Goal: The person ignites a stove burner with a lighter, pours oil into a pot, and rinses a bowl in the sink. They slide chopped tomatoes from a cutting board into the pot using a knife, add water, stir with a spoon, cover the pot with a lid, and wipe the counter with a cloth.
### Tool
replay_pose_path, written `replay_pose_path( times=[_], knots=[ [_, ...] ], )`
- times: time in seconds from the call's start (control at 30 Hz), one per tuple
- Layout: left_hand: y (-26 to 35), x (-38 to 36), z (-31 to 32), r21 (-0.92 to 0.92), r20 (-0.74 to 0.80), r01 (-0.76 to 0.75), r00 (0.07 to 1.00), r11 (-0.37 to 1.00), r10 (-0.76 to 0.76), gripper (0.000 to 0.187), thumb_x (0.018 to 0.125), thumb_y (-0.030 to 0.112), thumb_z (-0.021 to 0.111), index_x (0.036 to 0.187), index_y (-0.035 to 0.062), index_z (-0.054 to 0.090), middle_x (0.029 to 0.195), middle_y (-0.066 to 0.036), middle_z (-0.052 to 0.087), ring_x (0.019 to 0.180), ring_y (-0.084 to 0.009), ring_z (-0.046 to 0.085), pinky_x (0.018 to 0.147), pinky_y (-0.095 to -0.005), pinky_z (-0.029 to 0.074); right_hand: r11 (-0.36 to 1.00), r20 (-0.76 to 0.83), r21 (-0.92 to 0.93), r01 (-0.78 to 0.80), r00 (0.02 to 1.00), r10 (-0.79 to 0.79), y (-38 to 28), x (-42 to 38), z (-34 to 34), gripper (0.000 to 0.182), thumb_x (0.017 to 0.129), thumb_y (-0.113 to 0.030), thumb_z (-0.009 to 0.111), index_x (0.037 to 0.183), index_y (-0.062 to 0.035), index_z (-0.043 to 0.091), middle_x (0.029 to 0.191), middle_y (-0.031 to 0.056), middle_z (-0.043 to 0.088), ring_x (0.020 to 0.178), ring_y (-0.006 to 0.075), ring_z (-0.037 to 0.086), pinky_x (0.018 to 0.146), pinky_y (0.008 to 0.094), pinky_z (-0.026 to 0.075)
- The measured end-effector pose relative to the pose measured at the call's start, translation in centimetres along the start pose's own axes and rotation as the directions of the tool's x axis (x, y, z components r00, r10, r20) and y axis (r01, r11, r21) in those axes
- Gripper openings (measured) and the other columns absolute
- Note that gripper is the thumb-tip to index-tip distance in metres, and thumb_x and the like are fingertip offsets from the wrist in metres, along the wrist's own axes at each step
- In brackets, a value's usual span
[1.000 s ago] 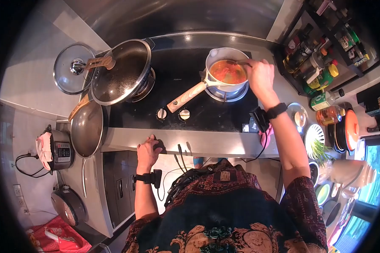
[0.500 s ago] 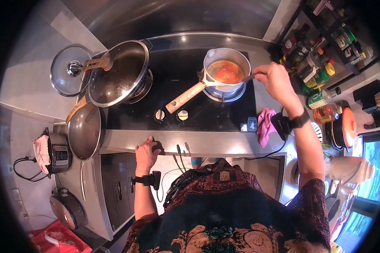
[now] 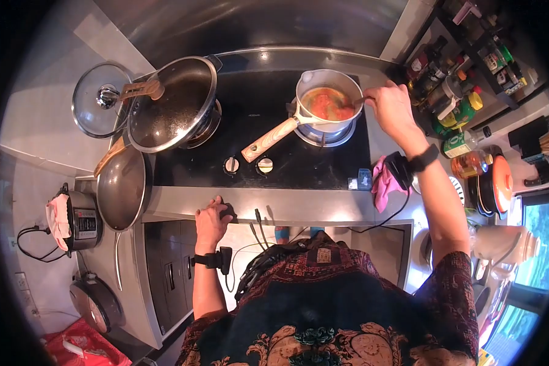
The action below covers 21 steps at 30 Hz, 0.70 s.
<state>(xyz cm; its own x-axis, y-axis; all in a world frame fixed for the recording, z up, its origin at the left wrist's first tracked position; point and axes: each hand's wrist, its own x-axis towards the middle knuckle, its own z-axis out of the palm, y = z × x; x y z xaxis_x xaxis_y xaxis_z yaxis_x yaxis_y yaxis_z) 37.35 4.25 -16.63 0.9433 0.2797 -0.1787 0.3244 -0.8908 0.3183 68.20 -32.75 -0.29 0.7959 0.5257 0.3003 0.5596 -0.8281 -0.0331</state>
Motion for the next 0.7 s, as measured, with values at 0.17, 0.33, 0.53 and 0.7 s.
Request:
replay_pose_path(
  times=[0.17, 0.33, 0.53, 0.7],
  knots=[
    [0.1, 0.4, -1.4, -0.106, 0.069, 0.039, 0.997, 0.994, -0.032, 0.035, 0.076, 0.02, 0.077, 0.108, 0.0072, 0.07, 0.127, -0.01, 0.063, 0.122, -0.032, 0.056, 0.104, -0.0542, 0.038, 0.977, -0.16, 0.197, -0.079, 0.981, 0.111, -1.8, -2.5, -3.5, 0.013, 0.081, -0.017, 0.069, 0.091, -0.0105, 0.075, 0.076, 0.0133, 0.067, 0.08, 0.0303, 0.061, 0.073, 0.0403, 0.043],
    [5.2, 0.1, -8.2, -0.439, -0.117, -0.208, 0.978, 0.874, 0.174, 0.025, 0.086, 0.015, 0.069, 0.108, 0.0044, 0.069, 0.109, -0.015, 0.07, 0.103, -0.0269, 0.067, 0.088, -0.0378, 0.051, 0.958, -0.397, 0.196, -0.208, 0.877, 0.272, -4.4, -6.8, -1.8, 0.018, 0.078, -0.011, 0.073, 0.097, -0.0094, 0.073, 0.073, 0.0106, 0.062, 0.072, 0.0284, 0.057, 0.069, 0.0377, 0.041],
    [17.1, 2.7, -10.7, -0.936, 0.109, -0.119, 0.797, 0.332, 0.594, 0.04, 0.102, 0.032, 0.051, 0.122, -0.0017, 0.06, 0.109, -0.013, 0.069, 0.101, -0.0183, 0.065, 0.091, -0.0327, 0.05, 0.982, -0.471, 0.002, -0.187, 0.867, 0.166, -9.8, -9.5, 0.8, 0.029, 0.077, -0.01, 0.075, 0.105, -0.0091, 0.07, 0.077, 0.0027, 0.067, 0.073, 0.0219, 0.055, 0.072, 0.0359, 0.039],
    [23.1, 7.6, -5.6, -0.87, 0.337, 0.481, 0.741, -0.108, 0.581, 0.056, 0.101, 0.049, 0.047, 0.124, -0.0013, 0.055, 0.107, -0.012, 0.068, 0.097, -0.0216, 0.066, 0.087, -0.0352, 0.052, 0.993, -0.484, -0.028, -0.115, 0.87, 0.087, -12.8, -10.2, 0.8, 0.031, 0.076, -0.013, 0.07, 0.106, -0.007, 0.068, 0.085, 0.0027, 0.067, 0.076, 0.0212, 0.055, 0.072, 0.0377, 0.039]
  ],
)
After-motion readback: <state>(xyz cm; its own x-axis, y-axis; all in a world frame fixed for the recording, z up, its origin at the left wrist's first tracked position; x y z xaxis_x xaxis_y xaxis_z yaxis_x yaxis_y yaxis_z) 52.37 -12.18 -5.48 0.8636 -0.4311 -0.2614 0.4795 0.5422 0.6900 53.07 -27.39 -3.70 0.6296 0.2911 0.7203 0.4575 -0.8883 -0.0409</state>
